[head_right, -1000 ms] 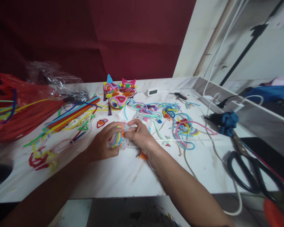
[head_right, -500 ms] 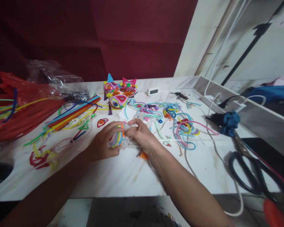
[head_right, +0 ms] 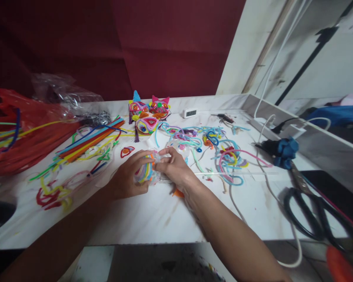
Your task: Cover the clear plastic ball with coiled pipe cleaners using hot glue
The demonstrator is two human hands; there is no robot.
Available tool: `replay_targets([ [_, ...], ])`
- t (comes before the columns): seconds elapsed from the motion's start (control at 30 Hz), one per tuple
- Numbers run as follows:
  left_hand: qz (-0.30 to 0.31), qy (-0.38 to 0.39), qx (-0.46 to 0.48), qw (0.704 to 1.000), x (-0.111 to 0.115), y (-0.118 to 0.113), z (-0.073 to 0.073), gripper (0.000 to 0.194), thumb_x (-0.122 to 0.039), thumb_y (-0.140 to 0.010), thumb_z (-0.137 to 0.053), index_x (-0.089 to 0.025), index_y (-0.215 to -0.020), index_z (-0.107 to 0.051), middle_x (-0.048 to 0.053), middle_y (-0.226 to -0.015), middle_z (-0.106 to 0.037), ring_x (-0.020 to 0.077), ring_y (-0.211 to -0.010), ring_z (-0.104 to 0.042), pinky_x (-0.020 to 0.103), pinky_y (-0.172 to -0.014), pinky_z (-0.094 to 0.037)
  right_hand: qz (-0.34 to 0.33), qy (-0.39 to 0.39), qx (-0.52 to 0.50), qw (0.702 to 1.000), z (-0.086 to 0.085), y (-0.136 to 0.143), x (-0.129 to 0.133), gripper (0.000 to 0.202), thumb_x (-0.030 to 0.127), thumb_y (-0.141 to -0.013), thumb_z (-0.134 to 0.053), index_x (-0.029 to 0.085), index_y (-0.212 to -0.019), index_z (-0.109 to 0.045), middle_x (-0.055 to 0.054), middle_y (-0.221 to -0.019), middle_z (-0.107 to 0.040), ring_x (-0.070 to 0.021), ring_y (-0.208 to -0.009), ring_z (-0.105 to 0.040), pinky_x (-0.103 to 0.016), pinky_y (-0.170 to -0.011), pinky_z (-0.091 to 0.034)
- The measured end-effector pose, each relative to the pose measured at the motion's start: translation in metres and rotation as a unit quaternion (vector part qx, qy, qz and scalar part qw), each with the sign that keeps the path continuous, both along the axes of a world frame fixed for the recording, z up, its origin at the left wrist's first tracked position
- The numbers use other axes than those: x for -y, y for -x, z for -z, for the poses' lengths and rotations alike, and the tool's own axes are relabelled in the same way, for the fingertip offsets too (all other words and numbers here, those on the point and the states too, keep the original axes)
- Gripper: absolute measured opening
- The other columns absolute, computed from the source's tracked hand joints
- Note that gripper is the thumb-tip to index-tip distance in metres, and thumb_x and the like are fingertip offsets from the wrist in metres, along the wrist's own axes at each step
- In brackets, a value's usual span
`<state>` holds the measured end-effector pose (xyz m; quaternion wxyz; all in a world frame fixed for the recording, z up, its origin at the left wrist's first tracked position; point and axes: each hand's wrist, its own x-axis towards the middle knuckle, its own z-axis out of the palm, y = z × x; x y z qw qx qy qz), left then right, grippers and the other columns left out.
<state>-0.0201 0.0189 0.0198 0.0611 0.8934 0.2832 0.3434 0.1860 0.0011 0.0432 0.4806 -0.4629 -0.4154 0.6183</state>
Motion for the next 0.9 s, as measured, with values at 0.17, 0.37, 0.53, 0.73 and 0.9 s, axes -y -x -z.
replay_targets([
  [0.17,0.002,-0.001,0.02,1.0,0.0,0.0,-0.001,0.065,-0.014,-0.073,-0.074,-0.025,-0.135,-0.059,0.013,-0.147,-0.069,0.0398,-0.138,-0.069,0.056,-0.116,-0.063,0.0,0.005,-0.009,1.0,-0.003,0.001,0.002,0.066,0.024,-0.049,-0.092,0.025,-0.103,-0.054,0.01,-0.058,-0.062,-0.0103,-0.05,-0.047,-0.023,-0.05,-0.032],
  [0.37,-0.008,0.023,-0.002,1.0,0.002,0.002,-0.006,0.069,-0.014,-0.071,-0.074,-0.029,-0.136,-0.059,0.012,-0.149,-0.069,0.0369,-0.14,-0.068,0.057,-0.116,-0.063,0.002,0.013,-0.013,1.0,-0.008,0.002,0.003,0.068,0.024,-0.047,-0.092,0.026,-0.102,-0.053,0.009,-0.057,-0.063,-0.0116,-0.05,-0.049,-0.023,-0.051,-0.033],
  [0.53,-0.005,0.032,0.003,0.999,0.003,0.002,-0.005,0.064,-0.018,-0.075,-0.074,-0.027,-0.137,-0.057,0.015,-0.151,-0.067,0.0353,-0.142,-0.067,0.054,-0.118,-0.061,0.016,0.014,-0.017,1.0,-0.003,0.005,0.002,0.072,0.028,-0.044,-0.093,0.027,-0.103,-0.052,0.01,-0.057,-0.063,-0.0112,-0.049,-0.048,-0.024,-0.051,-0.037],
  [0.73,-0.017,0.032,0.0,0.999,0.004,0.001,-0.004,0.064,-0.018,-0.074,-0.076,-0.027,-0.135,-0.059,0.014,-0.15,-0.068,0.0362,-0.142,-0.067,0.055,-0.118,-0.061,0.031,0.005,-0.023,0.999,0.007,0.006,0.0,0.072,0.029,-0.044,-0.094,0.027,-0.104,-0.054,0.011,-0.057,-0.061,-0.0117,-0.05,-0.051,-0.024,-0.05,-0.038],
  [0.9,-0.029,0.03,0.003,0.999,0.004,0.0,-0.002,0.065,-0.019,-0.073,-0.076,-0.029,-0.135,-0.059,0.013,-0.151,-0.067,0.0354,-0.141,-0.067,0.054,-0.117,-0.062,0.018,0.0,-0.02,1.0,0.001,0.006,0.003,0.071,0.028,-0.046,-0.093,0.027,-0.104,-0.052,0.012,-0.057,-0.06,-0.0111,-0.051,-0.05,-0.024,-0.052,-0.04],
])
